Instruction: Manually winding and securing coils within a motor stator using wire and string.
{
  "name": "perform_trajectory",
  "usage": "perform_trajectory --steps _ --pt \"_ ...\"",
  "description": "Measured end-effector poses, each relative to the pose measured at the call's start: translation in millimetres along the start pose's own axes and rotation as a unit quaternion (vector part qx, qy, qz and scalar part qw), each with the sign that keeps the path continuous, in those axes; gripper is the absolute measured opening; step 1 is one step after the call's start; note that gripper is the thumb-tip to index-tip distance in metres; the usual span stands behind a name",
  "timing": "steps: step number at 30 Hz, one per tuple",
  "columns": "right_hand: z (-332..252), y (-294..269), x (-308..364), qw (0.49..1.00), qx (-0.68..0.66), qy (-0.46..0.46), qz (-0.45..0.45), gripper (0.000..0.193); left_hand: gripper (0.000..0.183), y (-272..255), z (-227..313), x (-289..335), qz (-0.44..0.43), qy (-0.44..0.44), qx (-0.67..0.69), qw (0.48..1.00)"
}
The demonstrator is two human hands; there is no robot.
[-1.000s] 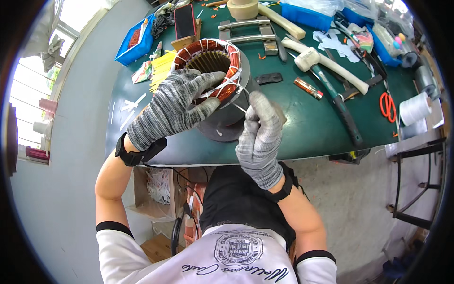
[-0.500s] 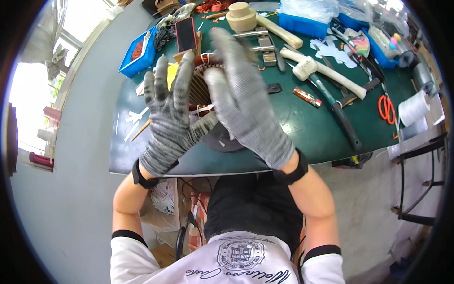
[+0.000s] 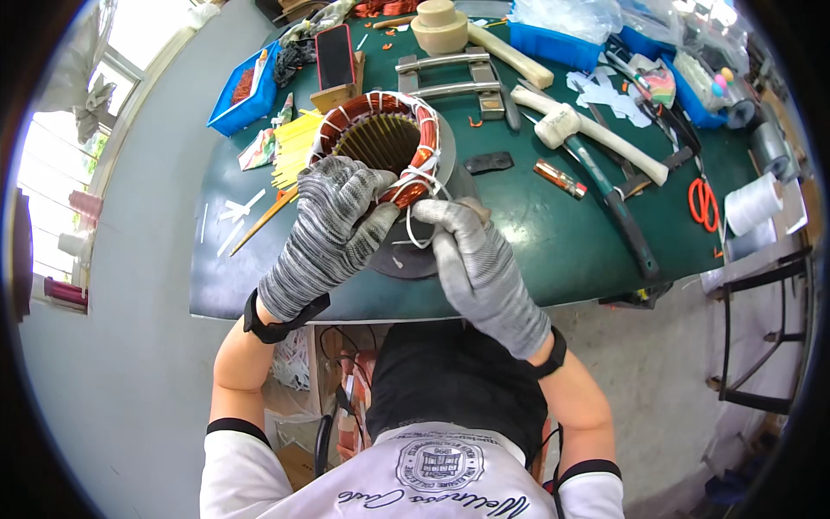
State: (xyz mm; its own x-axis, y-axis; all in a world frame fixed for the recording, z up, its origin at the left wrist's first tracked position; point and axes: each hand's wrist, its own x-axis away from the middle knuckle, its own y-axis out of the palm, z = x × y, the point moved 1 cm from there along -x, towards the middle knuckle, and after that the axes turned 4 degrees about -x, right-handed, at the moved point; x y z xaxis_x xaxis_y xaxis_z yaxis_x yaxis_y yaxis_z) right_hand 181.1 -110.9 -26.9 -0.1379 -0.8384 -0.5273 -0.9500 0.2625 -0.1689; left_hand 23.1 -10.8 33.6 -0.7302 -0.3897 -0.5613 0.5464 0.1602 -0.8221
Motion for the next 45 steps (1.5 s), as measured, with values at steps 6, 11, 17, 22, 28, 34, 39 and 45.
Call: perform_trajectory --steps 6,11,17,22,28,34,39,45 --pt "-47 -47 -27 0.988 0.002 -0.048 -0.146 0.025 0.041 -7 0 1 -0.061 0.049 -0.101 0.992" --pt "-65 -84 15 0.825 -0.55 0.001 0.129 0.012 0.046 -1 8 9 -0.11 0.024 -0.181 0.977" --pt "-12 -65 97 0.97 0.147 0.19 -0.022 0.008 0.042 6 12 9 -0.014 0.042 -0.159 0.986" --pt "-35 -10 -7 0.94 0.328 -0.054 0.082 0.033 0.038 16 20 12 -0.039 -0.043 -0.154 0.986" --pt "-18 -5 -10 0.978 -0.153 0.138 0.022 0.023 0.039 26 26 15 0.033 -0.038 -0.193 0.98" --pt "-60 -25 -19 0.919 -0.262 0.257 -0.145 0.023 0.025 39 9 20 0.135 0.004 -0.159 0.978" --pt "-34 -6 -62 0.73 -0.602 0.302 -0.115 0.024 0.022 42 5 12 0.197 0.018 -0.165 0.966" --pt "-18 15 11 0.583 -0.76 0.287 0.015 0.024 0.027 29 12 17 0.176 0.007 -0.137 0.975"
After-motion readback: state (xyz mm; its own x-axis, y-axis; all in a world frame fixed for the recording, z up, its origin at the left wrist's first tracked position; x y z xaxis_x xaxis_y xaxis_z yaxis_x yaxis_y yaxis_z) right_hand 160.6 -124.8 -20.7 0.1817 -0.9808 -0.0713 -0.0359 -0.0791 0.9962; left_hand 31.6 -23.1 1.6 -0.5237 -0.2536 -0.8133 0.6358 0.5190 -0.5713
